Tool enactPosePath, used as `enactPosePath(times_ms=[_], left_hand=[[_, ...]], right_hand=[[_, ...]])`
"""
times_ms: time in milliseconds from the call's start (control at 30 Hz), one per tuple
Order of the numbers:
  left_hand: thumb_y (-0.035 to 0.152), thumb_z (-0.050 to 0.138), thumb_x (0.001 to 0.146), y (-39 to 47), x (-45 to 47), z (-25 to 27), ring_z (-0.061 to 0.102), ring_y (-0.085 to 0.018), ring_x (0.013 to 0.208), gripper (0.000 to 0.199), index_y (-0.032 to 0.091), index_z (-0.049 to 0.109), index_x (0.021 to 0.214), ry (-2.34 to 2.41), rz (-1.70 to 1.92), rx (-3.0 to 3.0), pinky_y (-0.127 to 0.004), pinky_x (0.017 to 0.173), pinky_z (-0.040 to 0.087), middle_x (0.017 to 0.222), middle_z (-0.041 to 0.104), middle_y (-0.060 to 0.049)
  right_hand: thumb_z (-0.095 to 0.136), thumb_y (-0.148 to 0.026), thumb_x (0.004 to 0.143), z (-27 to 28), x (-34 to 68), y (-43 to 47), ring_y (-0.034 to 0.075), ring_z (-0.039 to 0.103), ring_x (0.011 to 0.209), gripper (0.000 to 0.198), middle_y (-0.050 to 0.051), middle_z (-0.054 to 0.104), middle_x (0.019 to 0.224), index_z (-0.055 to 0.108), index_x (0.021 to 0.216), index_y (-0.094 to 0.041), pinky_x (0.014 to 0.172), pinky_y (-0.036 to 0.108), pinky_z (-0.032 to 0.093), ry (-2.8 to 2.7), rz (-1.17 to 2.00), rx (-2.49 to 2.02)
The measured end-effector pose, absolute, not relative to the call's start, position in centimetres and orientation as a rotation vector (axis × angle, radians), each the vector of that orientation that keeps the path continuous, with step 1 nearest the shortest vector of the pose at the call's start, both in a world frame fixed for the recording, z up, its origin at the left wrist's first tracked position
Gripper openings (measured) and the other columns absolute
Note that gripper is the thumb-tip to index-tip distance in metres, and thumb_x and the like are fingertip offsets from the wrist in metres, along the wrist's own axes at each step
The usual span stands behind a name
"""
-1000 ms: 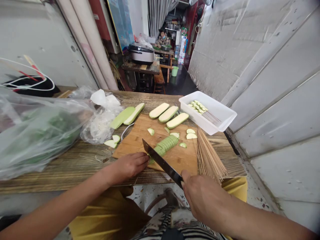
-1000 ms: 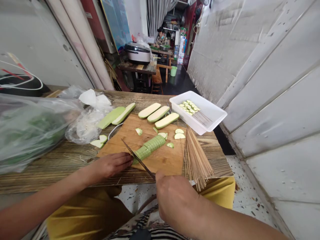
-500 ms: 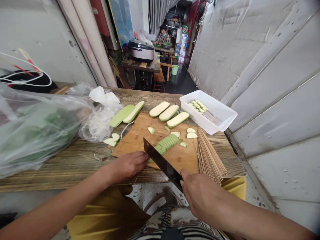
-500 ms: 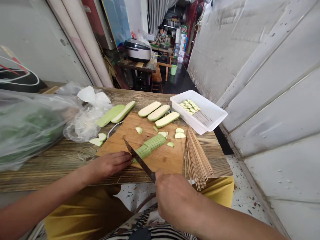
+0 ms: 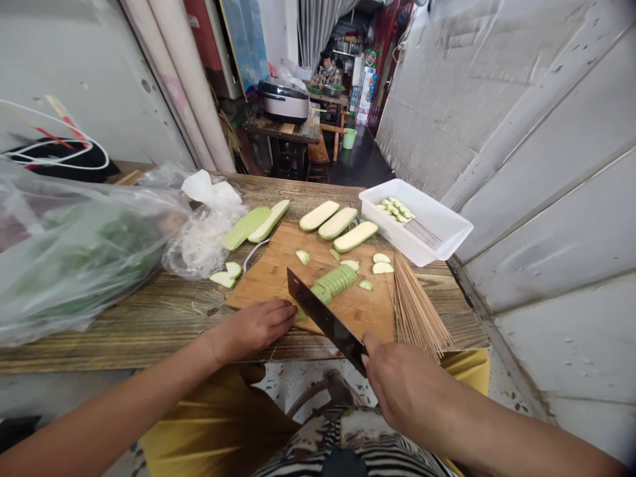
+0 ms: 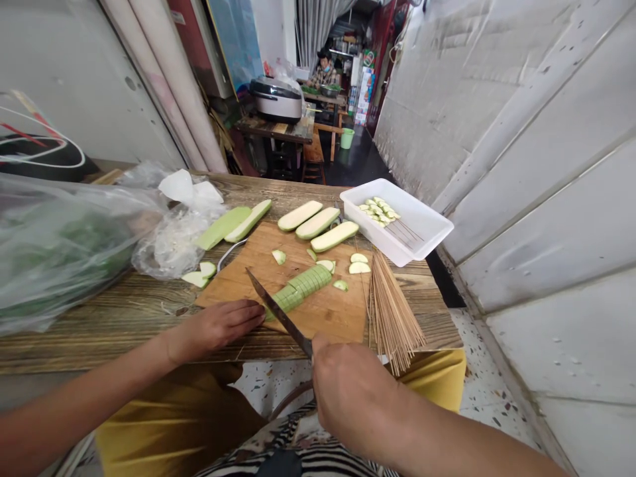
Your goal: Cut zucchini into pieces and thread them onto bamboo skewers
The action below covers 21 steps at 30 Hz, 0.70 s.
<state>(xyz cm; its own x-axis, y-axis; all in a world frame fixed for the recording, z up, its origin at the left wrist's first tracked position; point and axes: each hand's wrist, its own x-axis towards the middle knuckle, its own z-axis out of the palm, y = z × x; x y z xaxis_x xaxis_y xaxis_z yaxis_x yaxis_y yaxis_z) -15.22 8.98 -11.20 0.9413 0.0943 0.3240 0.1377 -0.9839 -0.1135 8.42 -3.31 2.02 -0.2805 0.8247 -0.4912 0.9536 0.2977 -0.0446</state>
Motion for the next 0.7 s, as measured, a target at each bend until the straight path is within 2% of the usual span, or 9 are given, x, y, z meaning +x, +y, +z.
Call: enactPosePath(times_ms=[333,500,700], left_hand=[[0.007,0.036,0.087,9.0,-15.6,-12.3,0.058,-0.02,0.102,0.038,0.016,0.055,0.119,-0.219,-0.664,-3.006,-0.033,0.085,0.051,0.105,0.066,-0.012],[0.008,0.035,0.087,9.0,-15.6,-13.2,0.058,-0.02,0.102,0.036,0.015,0.057,0.115,-0.252,-0.709,-2.977,-0.033,0.085,0.051,0.105,0.066,-0.011],[0.007,0.037,0.087,8.8,-15.4,-12.7,0.059,-0.02,0.1,0.033,0.013,0.059,0.11,-0.253,-0.75,-2.957,-0.033,0.085,0.051,0.103,0.067,-0.013]], right_hand=[[0.049,-0.005,0.078,1.8,8.4,-3.5,0.022,0.065,0.051,0.017,0.008,0.069,0.067,0.055,0.093,-0.011,0.039,0.028,0.022,2.245,-0.41,1.52],[0.046,-0.006,0.081,1.0,8.9,-3.1,0.022,0.064,0.051,0.014,0.007,0.066,0.061,0.055,0.091,-0.011,0.04,0.027,0.024,2.272,-0.472,1.58],[0.044,-0.006,0.082,0.1,9.1,-2.4,0.022,0.065,0.057,0.016,0.012,0.069,0.07,0.057,0.09,-0.009,0.043,0.027,0.027,2.324,-0.57,1.575]])
